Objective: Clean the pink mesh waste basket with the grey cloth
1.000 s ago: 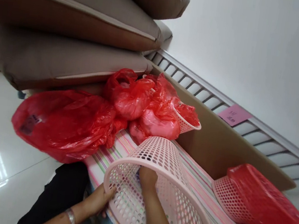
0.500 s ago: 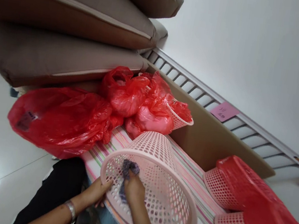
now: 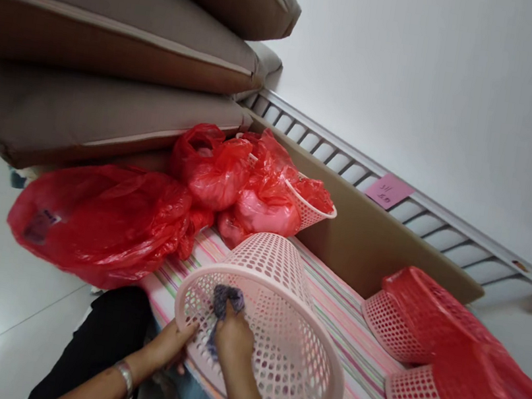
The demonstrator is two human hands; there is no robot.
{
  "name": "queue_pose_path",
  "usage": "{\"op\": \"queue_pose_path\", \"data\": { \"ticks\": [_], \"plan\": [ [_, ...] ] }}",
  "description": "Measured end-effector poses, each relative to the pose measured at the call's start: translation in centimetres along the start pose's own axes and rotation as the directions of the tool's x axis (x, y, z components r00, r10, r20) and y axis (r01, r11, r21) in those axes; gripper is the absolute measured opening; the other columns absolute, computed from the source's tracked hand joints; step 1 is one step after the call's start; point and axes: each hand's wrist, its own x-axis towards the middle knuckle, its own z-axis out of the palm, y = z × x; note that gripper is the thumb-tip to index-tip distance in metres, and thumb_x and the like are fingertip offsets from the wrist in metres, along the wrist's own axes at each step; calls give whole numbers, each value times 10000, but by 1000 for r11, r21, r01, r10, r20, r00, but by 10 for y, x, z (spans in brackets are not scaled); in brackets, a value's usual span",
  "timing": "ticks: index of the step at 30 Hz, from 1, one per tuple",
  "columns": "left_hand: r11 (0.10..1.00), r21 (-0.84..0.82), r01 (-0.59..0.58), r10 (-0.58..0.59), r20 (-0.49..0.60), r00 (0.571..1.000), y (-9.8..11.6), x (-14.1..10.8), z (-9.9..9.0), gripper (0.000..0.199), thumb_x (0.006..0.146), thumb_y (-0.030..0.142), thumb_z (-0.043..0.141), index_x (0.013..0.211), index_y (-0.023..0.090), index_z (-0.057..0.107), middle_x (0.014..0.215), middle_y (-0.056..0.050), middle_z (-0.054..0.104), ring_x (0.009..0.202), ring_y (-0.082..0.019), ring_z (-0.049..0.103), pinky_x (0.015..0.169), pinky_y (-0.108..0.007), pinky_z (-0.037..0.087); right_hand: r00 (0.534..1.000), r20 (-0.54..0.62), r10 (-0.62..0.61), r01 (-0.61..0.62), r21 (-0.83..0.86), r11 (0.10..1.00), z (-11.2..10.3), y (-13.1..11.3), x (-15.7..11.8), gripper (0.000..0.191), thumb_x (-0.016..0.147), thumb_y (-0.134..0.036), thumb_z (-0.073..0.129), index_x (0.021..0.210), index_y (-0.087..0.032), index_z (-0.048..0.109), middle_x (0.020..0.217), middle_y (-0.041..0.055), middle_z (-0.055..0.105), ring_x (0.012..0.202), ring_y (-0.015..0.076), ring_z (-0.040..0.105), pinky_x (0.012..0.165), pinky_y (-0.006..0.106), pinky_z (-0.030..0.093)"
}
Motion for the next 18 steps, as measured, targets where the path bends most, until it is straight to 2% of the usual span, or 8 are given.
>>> {"op": "queue_pose_path", "data": {
  "ticks": [5, 9, 13, 18],
  "plan": [
    [998, 58, 16, -14, -33, 999, 1, -1, 1, 563, 767, 629, 468, 1058, 148, 500, 645, -1, 574, 358, -101, 457, 345, -272, 433, 995, -10, 101, -101, 14, 995, -13, 8, 70, 428, 844, -191, 362, 1226, -179, 554, 1017, 154, 640, 918, 253, 627, 760, 339, 465],
    [998, 41, 44, -43, -11, 999, 10, -6, 3, 541, 766, 633, 453, 985, 142, 509, 545, 7, 552, 325, -101, 425, 332, -256, 379, 993, 2, 116, -116, 40, 992, -16, 18, 105, 413, 853, -196, 349, 1201, -191, 572, 1077, 127, 643, 999, 236, 598, 811, 322, 446],
    [999, 7, 46, -46, 36, 998, 19, -10, 5, 522, 748, 670, 441, 829, 161, 519, 375, 58, 446, 273, -82, 339, 325, -240, 337, 995, 29, 92, -93, 55, 994, -16, 24, 113, 426, 847, -212, 365, 1232, -199, 548, 1140, 101, 625, 1044, 224, 577, 841, 314, 430],
    [1000, -5, 30, -30, 110, 993, 16, -12, 8, 520, 732, 708, 442, 676, 194, 498, 277, 103, 328, 246, -62, 259, 380, -271, 426, 999, 20, 48, -50, 86, 995, -19, 29, 102, 440, 864, -256, 367, 1280, -242, 511, 1238, 57, 571, 1153, 214, 503, 915, 314, 382]
  ]
}}
